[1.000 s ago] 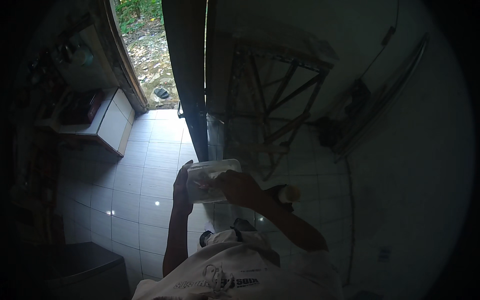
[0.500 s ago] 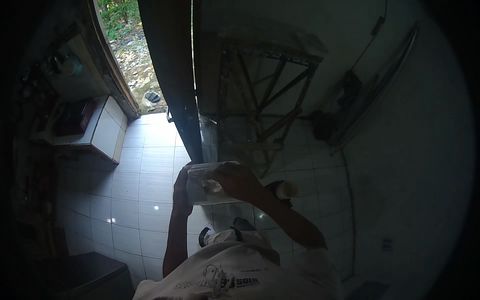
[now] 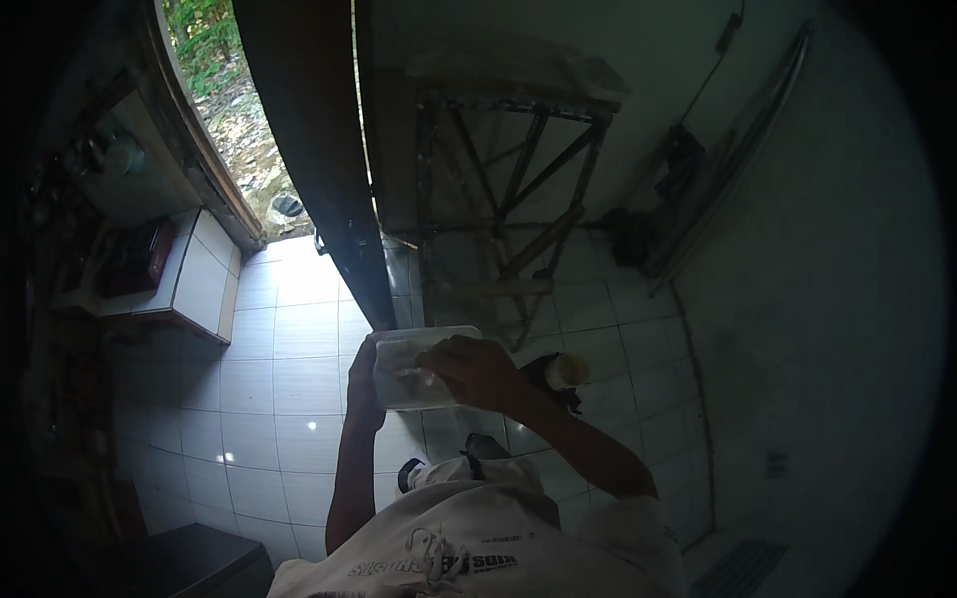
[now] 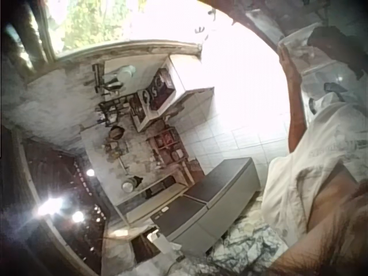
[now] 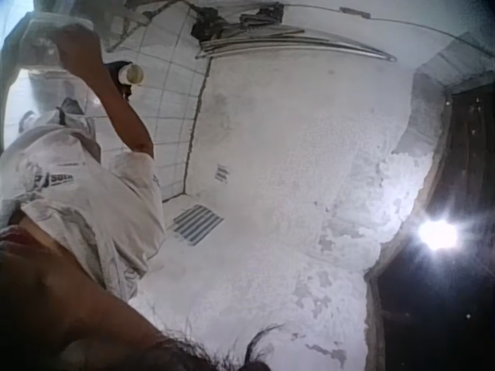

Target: Mixes wall putty or plaster in a small plastic container using a putty knife.

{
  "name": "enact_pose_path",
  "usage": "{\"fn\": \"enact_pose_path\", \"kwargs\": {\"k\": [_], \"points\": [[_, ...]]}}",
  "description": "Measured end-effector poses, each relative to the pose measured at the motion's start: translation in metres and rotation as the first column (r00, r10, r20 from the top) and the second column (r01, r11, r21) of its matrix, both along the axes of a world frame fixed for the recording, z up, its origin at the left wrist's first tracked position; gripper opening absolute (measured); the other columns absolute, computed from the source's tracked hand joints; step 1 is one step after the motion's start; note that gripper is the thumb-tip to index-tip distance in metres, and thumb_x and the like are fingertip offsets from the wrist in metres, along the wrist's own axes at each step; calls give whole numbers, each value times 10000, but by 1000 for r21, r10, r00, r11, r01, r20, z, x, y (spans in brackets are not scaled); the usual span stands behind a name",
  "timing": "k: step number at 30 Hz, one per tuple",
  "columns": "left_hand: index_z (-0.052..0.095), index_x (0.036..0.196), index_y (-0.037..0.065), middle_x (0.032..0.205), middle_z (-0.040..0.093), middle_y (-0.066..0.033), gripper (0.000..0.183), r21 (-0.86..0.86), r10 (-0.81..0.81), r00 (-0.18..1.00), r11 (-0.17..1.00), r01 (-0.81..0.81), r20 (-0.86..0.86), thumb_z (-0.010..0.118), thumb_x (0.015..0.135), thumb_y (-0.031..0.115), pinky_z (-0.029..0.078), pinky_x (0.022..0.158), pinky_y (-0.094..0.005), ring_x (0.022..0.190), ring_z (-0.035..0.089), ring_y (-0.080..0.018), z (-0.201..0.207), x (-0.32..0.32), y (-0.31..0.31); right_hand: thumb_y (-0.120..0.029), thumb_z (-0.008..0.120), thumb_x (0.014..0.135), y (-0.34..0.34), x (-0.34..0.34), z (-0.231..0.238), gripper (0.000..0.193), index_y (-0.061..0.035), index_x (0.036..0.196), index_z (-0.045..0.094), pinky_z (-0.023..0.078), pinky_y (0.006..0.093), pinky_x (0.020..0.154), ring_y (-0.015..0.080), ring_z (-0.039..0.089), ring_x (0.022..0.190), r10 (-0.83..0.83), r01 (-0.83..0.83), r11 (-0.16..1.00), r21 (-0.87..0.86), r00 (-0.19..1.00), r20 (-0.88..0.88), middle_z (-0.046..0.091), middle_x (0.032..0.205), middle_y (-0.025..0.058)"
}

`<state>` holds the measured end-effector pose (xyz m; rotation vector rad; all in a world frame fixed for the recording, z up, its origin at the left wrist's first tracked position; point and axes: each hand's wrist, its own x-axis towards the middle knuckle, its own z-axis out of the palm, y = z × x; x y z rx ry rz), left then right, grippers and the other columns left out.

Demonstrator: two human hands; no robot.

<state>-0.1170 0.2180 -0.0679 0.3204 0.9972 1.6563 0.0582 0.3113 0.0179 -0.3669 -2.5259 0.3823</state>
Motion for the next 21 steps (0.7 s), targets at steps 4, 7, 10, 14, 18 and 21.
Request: {"fn": "enact_pose_path", "kwargs": {"k": [4,7,10,14,18,21], "points": [[486,1403,85,1226,598,-147,526,38,-47,994,998,51,-100,450,1024,448,529,919,-347,1089,619,-235,4,7,3,-109,701,745,5,-1,-13,471,-205,1199,623,560,324,756,166,656,888,-38,22,984,179,995,89,655,963,-8],[484,1405,82,1223,599,-147,532,32,-32,993,999,36,-110,443,1026,453,529,914,-349,1102,613,-234,3,3,1,-95,703,735,-14,5,-25,527,-215,1240,610,552,309,796,151,641,918,-61,26,986,162,974,217,640,1017,-13],[483,1405,75,1225,595,-149,530,-18,-50,987,999,48,-153,438,1030,447,540,892,-352,1107,610,-241,0,1,-1,-85,698,736,-32,14,-28,550,-217,1262,604,552,306,802,156,633,934,-14,-10,993,117,979,202,632,1065,-8],[474,1407,70,1221,587,-155,532,14,-1,992,1000,3,-124,434,1030,443,559,873,-366,1100,611,-258,-8,2,-6,-77,680,784,-41,19,-20,413,-183,1181,639,564,336,756,181,657,916,64,-64,998,-4,976,206,662,1011,7],[457,1414,59,1240,574,-168,550,6,-54,998,999,54,-41,430,1027,449,560,893,-386,1118,604,-271,-9,2,-11,-76,717,789,-35,21,-3,300,-140,1079,673,578,329,722,195,684,810,2,8,994,-107,995,97,675,912,35],[454,1414,54,1258,567,-171,559,-18,-66,998,998,65,-19,432,1025,455,560,886,-380,1128,599,-269,4,3,-16,-76,710,817,-40,21,10,196,-112,1008,681,573,344,695,228,689,775,-32,49,967,-248,997,69,679,869,70]]}}
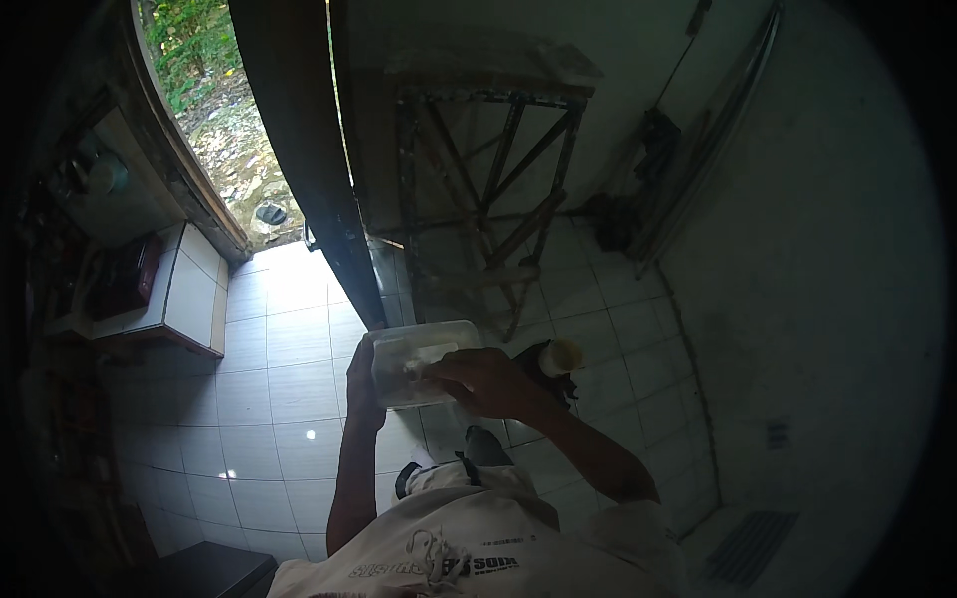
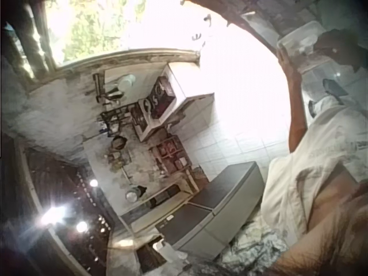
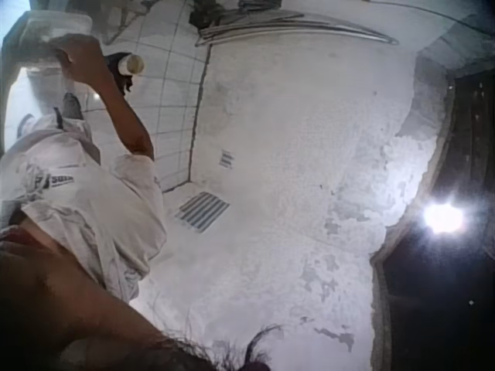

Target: Mixes wall putty or plaster in a small plastic container using a putty knife.

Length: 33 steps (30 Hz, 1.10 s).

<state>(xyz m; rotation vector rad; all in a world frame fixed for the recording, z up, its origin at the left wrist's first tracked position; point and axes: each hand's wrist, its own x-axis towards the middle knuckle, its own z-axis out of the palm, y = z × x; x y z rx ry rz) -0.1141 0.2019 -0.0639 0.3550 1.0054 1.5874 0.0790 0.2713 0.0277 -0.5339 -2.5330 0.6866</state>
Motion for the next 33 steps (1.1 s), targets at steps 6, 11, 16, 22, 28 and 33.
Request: {"fn": "enact_pose_path", "kwargs": {"k": [6,11,16,22,28,33], "points": [[504,1331,65,1185,603,-114,468,-19,14,999,1000,-15,-31,406,1032,412,561,843,-358,1049,624,-225,-8,1,-7,-76,709,830,-8,1,-16,206,-95,1033,678,571,353,680,222,690,763,0,-9,998,67,990,143,680,863,77],[513,1319,68,1183,602,-111,463,-28,-16,999,1000,15,-42,402,1038,418,554,853,-350,1042,626,-219,-1,8,-16,-90,711,788,-6,-1,-17,354,-153,1131,652,553,361,711,224,661,783,-93,97,993,73,994,-61,650,841,39],[483,1389,44,1199,603,-136,526,20,-7,999,1000,7,-34,443,1031,427,546,865,-324,1066,620,-221,-7,7,-20,-65,720,722,-24,-6,-25,532,-217,1220,612,553,333,735,176,656,849,-83,49,954,297,991,104,649,917,8],[490,1376,36,1187,603,-136,542,-47,51,995,997,-55,-82,455,1022,445,542,863,-345,1050,619,-230,-16,9,-18,-62,709,739,-45,7,-39,560,-241,1255,585,550,323,735,161,647,893,-44,3,968,252,986,159,625,963,-14],[482,1380,33,1220,586,-150,559,-32,29,1000,999,-29,8,457,1018,458,540,892,-354,1093,605,-251,-14,14,-17,-85,696,797,-30,19,-19,298,-140,1087,662,581,342,683,209,679,780,-53,54,996,70,999,-7,670,885,31],[488,1362,56,1224,588,-138,508,-25,7,998,1000,-8,-61,432,1018,426,542,881,-352,1069,621,-236,-7,23,-10,-88,703,820,-22,21,-16,205,-92,1023,678,567,359,639,230,685,729,-53,40,993,115,993,109,680,860,74]]}}
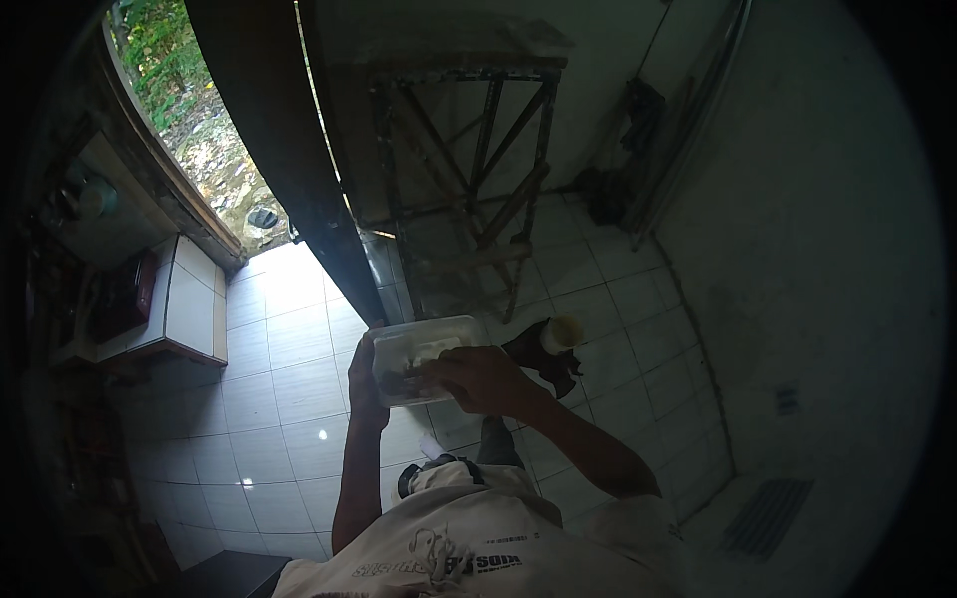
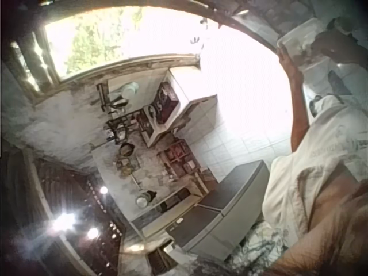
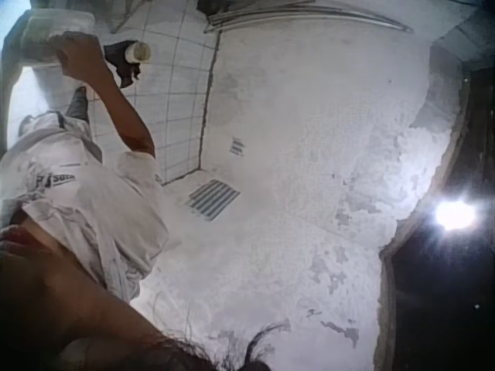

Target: Mixes wall putty or plaster in a small plastic container using a putty knife.

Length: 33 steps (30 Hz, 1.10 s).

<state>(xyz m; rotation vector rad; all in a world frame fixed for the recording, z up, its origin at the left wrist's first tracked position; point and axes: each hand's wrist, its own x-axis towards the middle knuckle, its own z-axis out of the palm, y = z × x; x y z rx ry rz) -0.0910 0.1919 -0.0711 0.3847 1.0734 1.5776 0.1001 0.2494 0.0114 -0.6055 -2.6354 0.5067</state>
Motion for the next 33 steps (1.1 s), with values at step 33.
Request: {"fn": "enact_pose_path", "kwargs": {"k": [33], "points": [[490,1365,43,1220,586,-131,500,30,-6,996,1000,8,-83,400,1035,408,541,863,-346,1057,610,-218,-7,6,0,-75,711,823,1,5,-11,188,-93,1009,692,572,345,645,232,690,747,-7,8,999,38,1000,-28,679,852,81]]}}
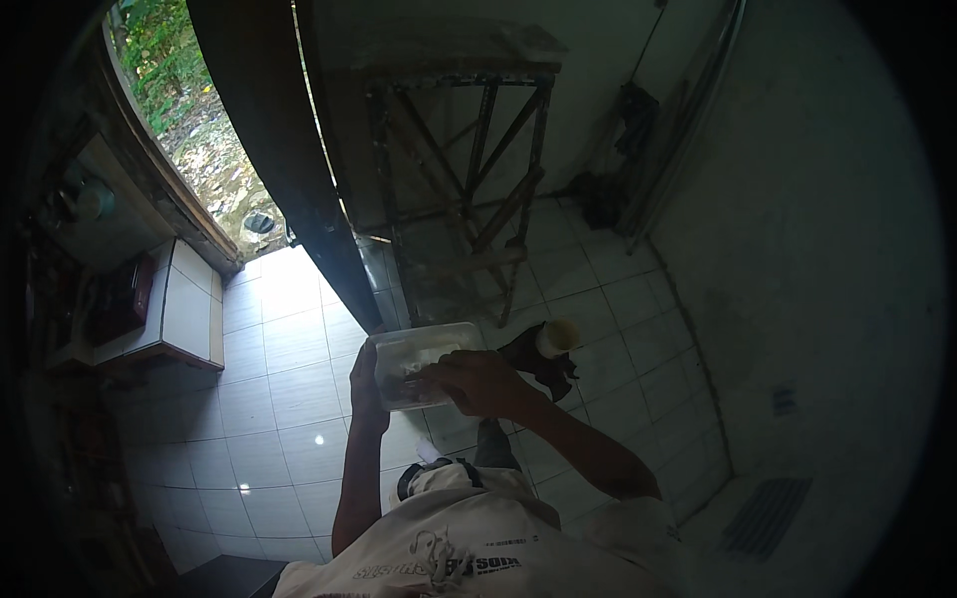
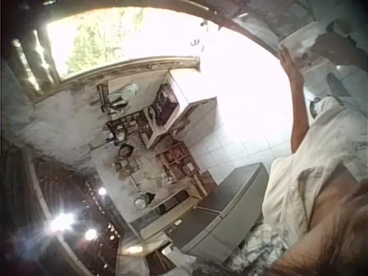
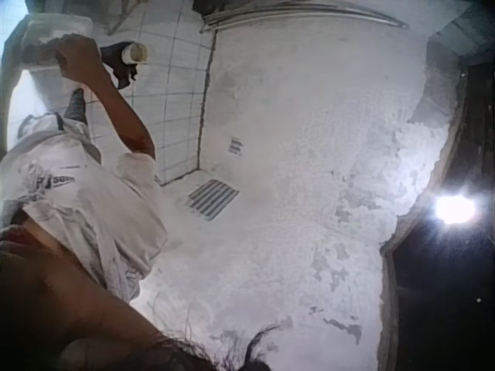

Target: Mixes wall putty or plaster in a small plastic container using a putty knife.

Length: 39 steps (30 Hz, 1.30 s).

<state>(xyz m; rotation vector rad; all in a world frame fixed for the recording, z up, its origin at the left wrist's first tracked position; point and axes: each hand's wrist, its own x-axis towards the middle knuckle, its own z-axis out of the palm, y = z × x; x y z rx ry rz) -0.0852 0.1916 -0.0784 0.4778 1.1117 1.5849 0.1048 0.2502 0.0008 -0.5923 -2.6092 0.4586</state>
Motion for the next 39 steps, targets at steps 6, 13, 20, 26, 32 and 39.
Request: {"fn": "enact_pose_path", "kwargs": {"k": [6,13,20,26,32,39], "points": [[469,1387,34,1225,586,-138,504,10,-34,999,999,34,16,394,1040,392,519,910,-332,1101,600,-225,6,2,-2,-97,710,802,13,-7,9,243,-137,1040,683,565,337,637,207,685,796,-81,86,996,23,986,-149,683,870,39],[495,1366,37,1216,594,-127,479,14,12,999,1000,-12,32,412,1038,376,509,926,-350,1104,598,-217,7,-2,0,-63,704,724,-9,-11,-9,534,-192,1231,598,551,317,703,165,628,856,-9,-4,986,165,997,79,614,912,-6],[502,1357,43,1208,595,-129,473,-63,66,997,996,-64,30,417,1036,381,530,899,-335,1099,601,-225,9,-7,-3,-77,707,777,-9,-1,-8,362,-172,1123,657,582,299,646,161,664,851,51,-49,997,67,998,-29,656,920,-7],[491,1368,43,1210,591,-135,495,-23,39,999,999,-38,24,422,1033,400,547,869,-337,1088,605,-231,-1,-3,2,-113,691,822,2,4,-3,309,-159,1124,648,564,356,681,225,666,859,35,-28,996,-82,996,82,646,906,43],[484,1382,45,1237,587,-137,509,-5,-11,1000,1000,11,27,447,1027,408,533,892,-338,1087,607,-226,3,1,2,-71,694,811,12,-2,6,243,-100,1051,671,567,376,667,234,677,789,-22,18,999,-44,995,-100,675,884,55],[485,1380,35,1239,586,-139,508,1,3,1000,1000,-3,15,449,1026,397,517,928,-345,1116,599,-223,6,-1,0,-80,709,751,-4,-12,-5,383,-154,1122,647,564,339,673,188,645,859,-34,23,987,157,997,71,641,920,10]]}}
